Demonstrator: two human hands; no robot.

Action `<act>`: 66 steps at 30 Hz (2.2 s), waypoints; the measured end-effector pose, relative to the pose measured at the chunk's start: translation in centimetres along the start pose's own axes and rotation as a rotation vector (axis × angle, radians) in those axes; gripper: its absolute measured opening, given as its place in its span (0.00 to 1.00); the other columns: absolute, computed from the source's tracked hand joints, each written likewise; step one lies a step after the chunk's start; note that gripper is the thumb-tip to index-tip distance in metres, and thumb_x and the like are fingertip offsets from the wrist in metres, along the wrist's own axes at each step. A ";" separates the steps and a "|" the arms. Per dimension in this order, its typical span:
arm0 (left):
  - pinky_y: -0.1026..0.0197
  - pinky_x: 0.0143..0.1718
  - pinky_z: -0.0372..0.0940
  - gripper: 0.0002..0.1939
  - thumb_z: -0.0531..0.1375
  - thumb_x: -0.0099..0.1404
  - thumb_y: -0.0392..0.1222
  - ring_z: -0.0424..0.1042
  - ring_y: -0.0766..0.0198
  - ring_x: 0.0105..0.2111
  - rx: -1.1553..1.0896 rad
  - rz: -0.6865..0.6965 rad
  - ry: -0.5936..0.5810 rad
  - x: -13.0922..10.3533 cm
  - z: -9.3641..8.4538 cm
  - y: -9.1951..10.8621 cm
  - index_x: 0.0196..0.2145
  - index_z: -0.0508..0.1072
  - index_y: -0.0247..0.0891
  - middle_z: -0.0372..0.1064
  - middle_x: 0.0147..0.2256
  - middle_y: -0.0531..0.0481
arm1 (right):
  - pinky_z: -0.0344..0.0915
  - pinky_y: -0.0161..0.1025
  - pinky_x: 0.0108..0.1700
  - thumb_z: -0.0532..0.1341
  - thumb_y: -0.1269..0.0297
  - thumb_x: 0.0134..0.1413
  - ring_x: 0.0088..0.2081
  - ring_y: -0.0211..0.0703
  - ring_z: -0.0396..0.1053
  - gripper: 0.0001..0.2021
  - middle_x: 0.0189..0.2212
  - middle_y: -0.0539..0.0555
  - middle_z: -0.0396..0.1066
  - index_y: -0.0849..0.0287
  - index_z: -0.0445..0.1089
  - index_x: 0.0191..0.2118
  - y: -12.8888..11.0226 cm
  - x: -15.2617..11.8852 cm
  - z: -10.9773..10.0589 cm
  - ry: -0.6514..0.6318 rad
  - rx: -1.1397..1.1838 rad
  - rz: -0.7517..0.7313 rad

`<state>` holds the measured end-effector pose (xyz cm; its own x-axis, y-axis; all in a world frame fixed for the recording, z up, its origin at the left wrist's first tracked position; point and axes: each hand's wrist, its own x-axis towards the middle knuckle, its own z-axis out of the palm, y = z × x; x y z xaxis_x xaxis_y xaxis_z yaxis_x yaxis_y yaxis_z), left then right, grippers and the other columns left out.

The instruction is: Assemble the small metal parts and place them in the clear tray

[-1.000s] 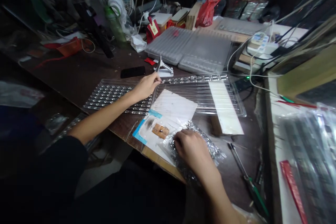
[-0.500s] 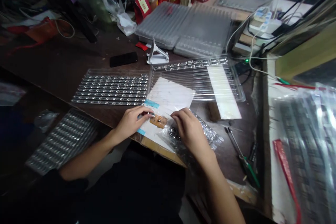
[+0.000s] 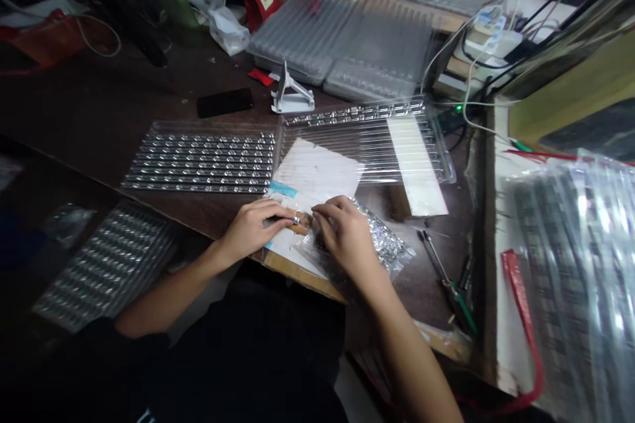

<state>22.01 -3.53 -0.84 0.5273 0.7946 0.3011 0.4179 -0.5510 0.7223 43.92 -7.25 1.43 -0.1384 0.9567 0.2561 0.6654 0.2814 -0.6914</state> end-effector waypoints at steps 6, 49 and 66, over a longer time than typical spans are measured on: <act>0.57 0.41 0.66 0.02 0.63 0.65 0.37 0.75 0.60 0.37 0.035 0.007 -0.001 0.0 0.1 0.1 0.35 0.77 0.39 0.78 0.35 0.50 | 0.68 0.39 0.39 0.57 0.68 0.63 0.37 0.46 0.75 0.10 0.39 0.56 0.77 0.57 0.76 0.42 -0.2 -0.2 1.1 -0.143 -0.178 0.049; 0.53 0.44 0.62 0.05 0.62 0.67 0.42 0.72 0.57 0.40 0.158 -0.050 -0.020 0.8 2.1 1.7 0.35 0.76 0.41 0.77 0.35 0.50 | 0.66 0.43 0.42 0.48 0.74 0.64 0.40 0.48 0.69 0.14 0.41 0.60 0.69 0.60 0.70 0.45 0.0 -0.8 -2.3 -0.197 -0.092 0.101; 0.56 0.46 0.65 0.08 0.63 0.66 0.41 0.75 0.59 0.40 0.182 -0.034 0.169 -0.4 -1.1 1.5 0.43 0.74 0.40 0.78 0.39 0.49 | 0.69 0.36 0.42 0.55 0.72 0.64 0.39 0.42 0.73 0.11 0.41 0.57 0.74 0.60 0.73 0.46 -1.3 0.0 2.2 -0.311 -0.131 -0.028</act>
<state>21.63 -4.44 0.83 0.3858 0.8364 0.3893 0.5675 -0.5478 0.6147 41.44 -7.46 0.81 -0.3616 0.9315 0.0409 0.7442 0.3148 -0.5891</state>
